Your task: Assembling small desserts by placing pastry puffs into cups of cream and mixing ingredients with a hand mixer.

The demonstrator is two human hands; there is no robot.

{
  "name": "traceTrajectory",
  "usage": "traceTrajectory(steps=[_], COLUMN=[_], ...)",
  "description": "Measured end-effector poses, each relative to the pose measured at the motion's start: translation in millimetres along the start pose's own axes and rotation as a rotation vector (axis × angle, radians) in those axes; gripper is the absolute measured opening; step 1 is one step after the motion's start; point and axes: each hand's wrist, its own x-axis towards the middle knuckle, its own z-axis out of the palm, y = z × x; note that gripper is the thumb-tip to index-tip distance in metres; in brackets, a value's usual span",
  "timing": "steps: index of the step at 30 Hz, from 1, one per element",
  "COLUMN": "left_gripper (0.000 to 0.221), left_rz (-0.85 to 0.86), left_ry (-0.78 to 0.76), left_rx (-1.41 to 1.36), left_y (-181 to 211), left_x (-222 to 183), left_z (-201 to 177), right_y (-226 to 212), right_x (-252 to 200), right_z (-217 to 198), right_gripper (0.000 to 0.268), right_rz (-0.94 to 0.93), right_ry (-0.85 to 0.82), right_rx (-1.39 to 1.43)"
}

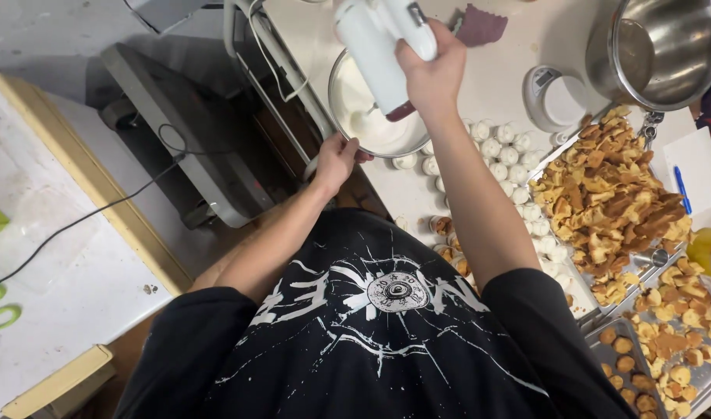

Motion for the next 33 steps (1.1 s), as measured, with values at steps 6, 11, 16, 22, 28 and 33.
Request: traceTrajectory(steps=[6,11,16,22,28,33], left_gripper=[0.023,0.022,0.022,0.025,0.028,0.025], left_rz=[-0.001,-0.005,0.006,-0.126,-0.05,-0.042], left_ry=[-0.031,-0.011,-0.045,-0.052,-0.114,-0.096], left_rx=[0.015,0.184,0.151,0.256,0.316,0.277], left_y=[10,4,11,1,13,9], left_x=[-19,-20,-24,-19,-20,-22], left_z=[-11,-15,-20,-22,-23,-21], right_y=[-3,-9,5,-37,-29,-13], right_x=[-30,-26,-18,-32,10,15], right_z=[-15,9,-1,2,21,-16], right_gripper=[0.027,0.031,0.029,0.025,0.03,0.033], right_rz=[0.035,-0.049,-0.091,-0.089,-0.241,-0.354], right_ry=[-0.05,-0.13,-0.109,-0.245,-0.122,-0.141], right_rx=[-0.054,-0.115,-0.066,-0.069,-0.1,-0.169])
